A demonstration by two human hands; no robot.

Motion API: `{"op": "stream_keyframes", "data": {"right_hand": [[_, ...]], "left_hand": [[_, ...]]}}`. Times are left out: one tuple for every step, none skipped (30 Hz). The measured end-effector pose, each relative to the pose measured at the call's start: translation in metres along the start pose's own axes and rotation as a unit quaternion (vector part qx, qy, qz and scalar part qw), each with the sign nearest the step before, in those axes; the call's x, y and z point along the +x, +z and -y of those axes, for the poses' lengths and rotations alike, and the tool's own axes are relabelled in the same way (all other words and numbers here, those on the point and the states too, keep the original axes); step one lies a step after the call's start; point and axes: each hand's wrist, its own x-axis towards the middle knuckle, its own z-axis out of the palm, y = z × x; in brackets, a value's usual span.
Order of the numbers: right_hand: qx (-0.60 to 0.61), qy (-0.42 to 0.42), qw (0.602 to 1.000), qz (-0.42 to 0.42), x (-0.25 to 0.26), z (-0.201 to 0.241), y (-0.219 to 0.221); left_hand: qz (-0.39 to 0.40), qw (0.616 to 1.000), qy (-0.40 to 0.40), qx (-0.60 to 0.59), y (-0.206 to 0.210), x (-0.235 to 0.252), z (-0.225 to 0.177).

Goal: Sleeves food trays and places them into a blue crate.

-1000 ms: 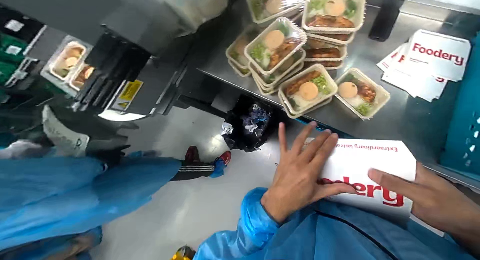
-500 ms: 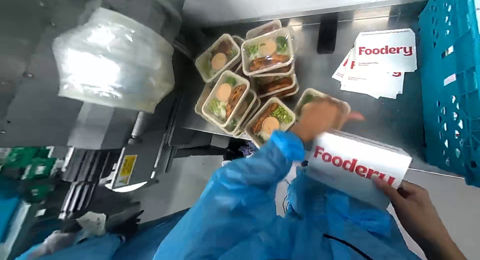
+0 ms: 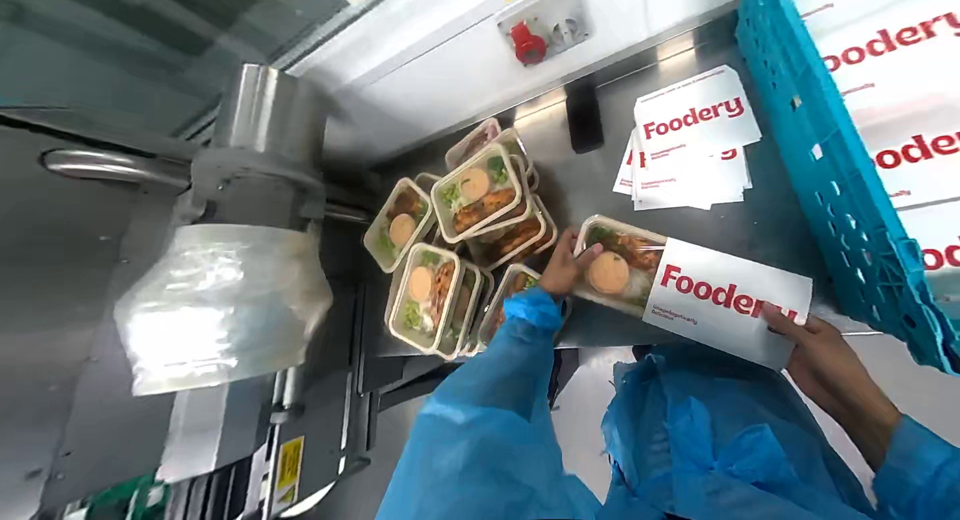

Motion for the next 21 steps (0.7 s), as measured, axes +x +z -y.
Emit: {"op": "stream_keyframes", "data": {"right_hand": [[0.018,-0.003,1.000,0.023,-0.010,0.011,-0.002],[0.028,-0.011,0.998,0.048,-0.022,0.022,-0.001],[0.027,-0.016,0.997,0.073,-0.035,0.030,0.000],[0.018,-0.014,0.995,0.094,-0.049,0.036,0.000],[0.014,-0.005,0.994,0.110,-0.062,0.040,-0.001],[0.016,0.010,0.992,0.126,-0.072,0.046,-0.004],[0.015,0.027,0.990,0.139,-0.082,0.054,-0.007],[0.003,0.040,0.989,0.144,-0.094,0.063,-0.009],[-0.014,0.042,0.988,0.146,-0.106,0.071,-0.006],[-0.034,0.035,0.987,0.154,-0.117,0.075,-0.003],[-0.057,0.023,0.984,0.169,-0.127,0.075,0.000],[-0.076,0.006,0.980,0.184,-0.132,0.074,-0.002],[-0.107,-0.021,0.978,0.177,-0.135,0.076,-0.008],[-0.154,-0.065,0.976,0.137,-0.139,0.081,-0.017],[-0.220,-0.129,0.964,0.068,-0.144,0.088,-0.027],[-0.284,-0.190,0.940,0.016,-0.150,0.097,-0.037],[-0.310,-0.204,0.929,0.006,-0.160,0.105,-0.041],[-0.292,-0.188,0.938,0.001,-0.172,0.107,-0.037],[-0.235,-0.158,0.958,-0.036,-0.182,0.104,-0.022],[-0.181,-0.132,0.973,-0.053,-0.183,0.105,-0.010],[-0.132,-0.116,0.983,-0.048,-0.177,0.116,-0.011]], "left_hand": [[-0.010,0.999,0.005,-0.043,0.003,-0.018,-0.004],[-0.014,0.997,-0.001,-0.074,0.004,-0.039,-0.012],[-0.020,0.995,-0.020,-0.100,0.005,-0.064,-0.019],[-0.024,0.992,-0.041,-0.118,0.006,-0.087,-0.025],[-0.021,0.989,-0.048,-0.137,0.006,-0.108,-0.026],[-0.019,0.987,-0.042,-0.155,0.007,-0.124,-0.021],[-0.017,0.985,-0.033,-0.169,0.009,-0.137,-0.012],[-0.005,0.984,-0.021,-0.176,0.011,-0.149,-0.004],[0.017,0.984,0.005,-0.178,0.013,-0.157,0.004],[0.057,0.981,0.045,-0.178,0.016,-0.159,0.009],[0.099,0.978,0.083,-0.165,0.021,-0.161,0.011],[0.130,0.971,0.111,-0.166,0.030,-0.161,0.013],[0.139,0.967,0.120,-0.178,0.042,-0.162,0.015],[0.132,0.965,0.109,-0.200,0.057,-0.165,0.018],[0.115,0.962,0.089,-0.233,0.072,-0.167,0.018],[0.092,0.955,0.070,-0.273,0.087,-0.168,0.015],[0.091,0.941,0.062,-0.319,0.102,-0.166,0.007],[0.104,0.925,0.055,-0.362,0.119,-0.165,-0.005],[0.130,0.910,0.045,-0.391,0.136,-0.164,-0.020],[0.148,0.901,0.032,-0.407,0.153,-0.163,-0.038],[0.164,0.896,0.037,-0.412,0.166,-0.157,-0.055]]}}
